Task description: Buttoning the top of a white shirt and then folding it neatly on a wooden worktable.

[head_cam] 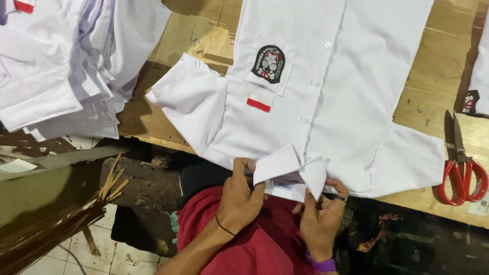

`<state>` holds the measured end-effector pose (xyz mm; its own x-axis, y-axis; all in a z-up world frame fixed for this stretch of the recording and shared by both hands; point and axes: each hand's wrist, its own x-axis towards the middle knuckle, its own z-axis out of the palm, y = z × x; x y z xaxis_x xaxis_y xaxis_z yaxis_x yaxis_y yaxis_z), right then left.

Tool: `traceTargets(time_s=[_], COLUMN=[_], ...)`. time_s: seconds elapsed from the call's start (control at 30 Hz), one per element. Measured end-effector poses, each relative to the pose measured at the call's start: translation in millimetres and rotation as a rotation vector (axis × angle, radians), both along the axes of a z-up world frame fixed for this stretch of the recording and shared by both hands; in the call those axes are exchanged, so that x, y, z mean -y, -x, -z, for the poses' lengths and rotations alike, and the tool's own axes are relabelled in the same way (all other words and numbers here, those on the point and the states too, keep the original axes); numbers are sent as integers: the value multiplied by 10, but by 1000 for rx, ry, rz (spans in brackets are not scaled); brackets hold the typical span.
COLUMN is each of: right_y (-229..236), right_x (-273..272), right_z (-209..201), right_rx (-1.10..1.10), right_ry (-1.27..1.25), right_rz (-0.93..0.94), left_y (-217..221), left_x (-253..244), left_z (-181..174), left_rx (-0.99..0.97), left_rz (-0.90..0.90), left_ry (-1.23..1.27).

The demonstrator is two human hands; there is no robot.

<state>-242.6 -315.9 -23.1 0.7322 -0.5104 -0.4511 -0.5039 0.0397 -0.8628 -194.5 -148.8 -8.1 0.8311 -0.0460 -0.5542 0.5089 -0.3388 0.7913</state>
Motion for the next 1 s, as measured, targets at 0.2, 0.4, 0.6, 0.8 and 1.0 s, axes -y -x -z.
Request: traceTargets(time_s=[0.2,0.4,0.6,0.8,1.0], right_y=[28,-31,-2,126,61], right_x=[24,3,128,214,195], right_z=[-10,-102,-29,-61,-156], right_rx=[-4,9,-29,-195,-100], right_ry=[-70,248,-27,489,489], right_rz=[31,-125,38,-191,-176], left_y=[67,50,46,175,165], left_x=[-22,-74,-108,-103,-135], left_z=[75,256,256,268,208], left_rx=[122,525,571,654,713], left_rz=[140,299,257,265,267], left_ry=[-72,-614,-474,-424,-511])
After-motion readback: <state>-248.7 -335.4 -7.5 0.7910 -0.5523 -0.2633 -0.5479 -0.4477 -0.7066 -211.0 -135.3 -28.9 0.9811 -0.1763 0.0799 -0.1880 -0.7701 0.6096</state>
